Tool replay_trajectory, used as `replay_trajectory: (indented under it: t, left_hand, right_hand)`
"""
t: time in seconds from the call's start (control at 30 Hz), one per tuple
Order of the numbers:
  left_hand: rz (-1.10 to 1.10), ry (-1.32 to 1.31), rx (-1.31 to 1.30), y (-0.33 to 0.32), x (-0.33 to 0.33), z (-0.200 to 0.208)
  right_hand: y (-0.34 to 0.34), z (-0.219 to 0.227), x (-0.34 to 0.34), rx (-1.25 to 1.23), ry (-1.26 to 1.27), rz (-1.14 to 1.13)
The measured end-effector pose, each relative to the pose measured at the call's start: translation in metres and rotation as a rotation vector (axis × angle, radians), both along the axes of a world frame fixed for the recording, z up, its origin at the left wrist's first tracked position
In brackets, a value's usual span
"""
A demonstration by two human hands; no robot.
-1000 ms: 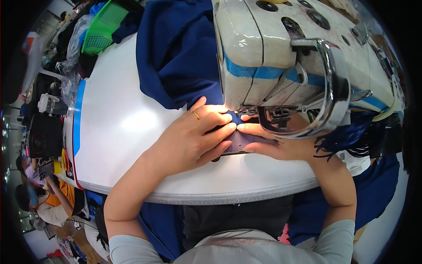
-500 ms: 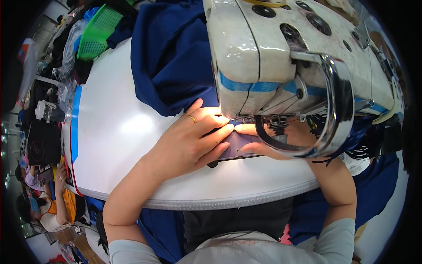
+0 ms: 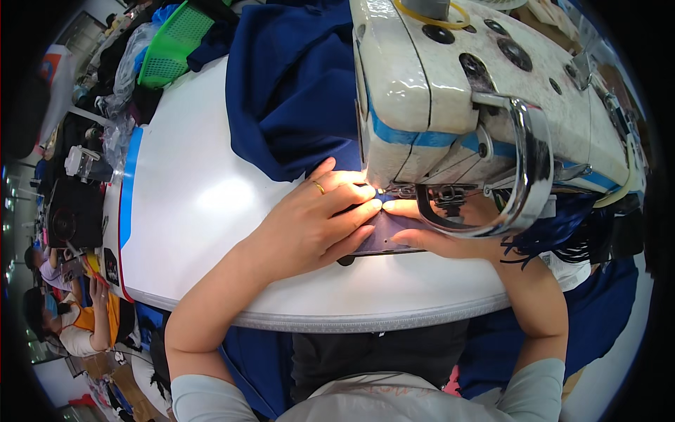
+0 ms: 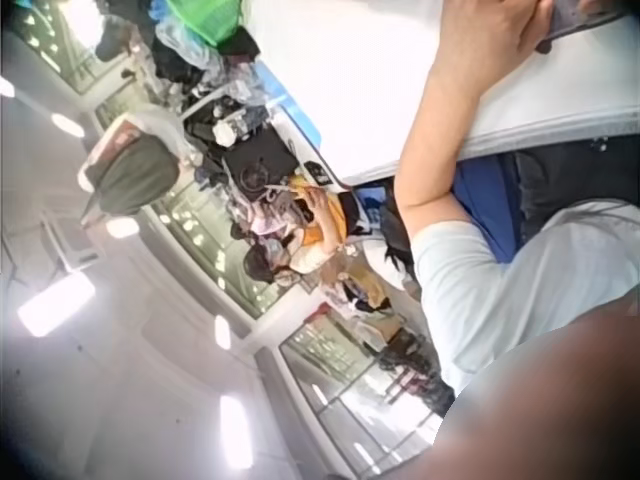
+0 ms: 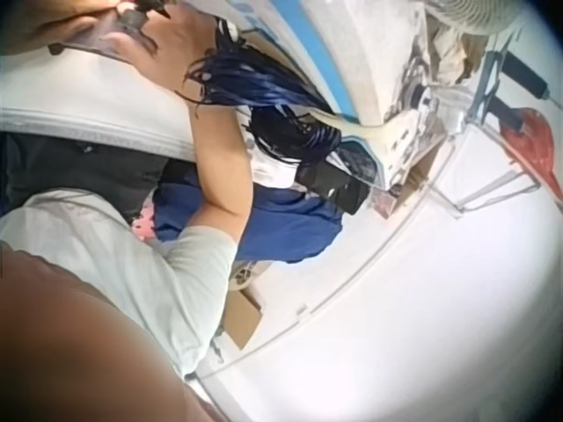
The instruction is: Operating an industrial sewing machine to stitch blue fabric pieces together.
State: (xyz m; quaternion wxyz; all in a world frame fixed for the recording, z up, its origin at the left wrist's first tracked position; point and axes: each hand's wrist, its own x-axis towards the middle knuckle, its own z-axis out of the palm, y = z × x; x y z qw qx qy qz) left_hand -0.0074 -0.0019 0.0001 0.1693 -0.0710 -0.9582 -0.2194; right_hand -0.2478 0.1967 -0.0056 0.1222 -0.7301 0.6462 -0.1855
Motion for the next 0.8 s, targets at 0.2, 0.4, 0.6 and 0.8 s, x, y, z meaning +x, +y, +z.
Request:
replay_trajectory:
  t: [0.2,0.4,0.6,0.8]
  left_hand:
    - [0.005,0.009,-0.027,0.002,-0.002,0.0]
    - [0.065,0.034,-0.028,0.004,-0.002,-0.003]
    - [0.039,0.024,-0.045,0.004,-0.007,0.001]
    - [0.049,0.026,-0.036,0.003,-0.009,0.0]
  right_hand:
    - [0.001,0.004,-0.001,0.164,-0.006,-0.049]
    - [-0.006,0.016,0.007,-0.068,0.012,-0.038]
    - [-0.009,-0.005,0.001,-0.375,-0.028,0.009]
    - [-0.015,-0.011,0.001,-0.31,-0.056,-0.018]
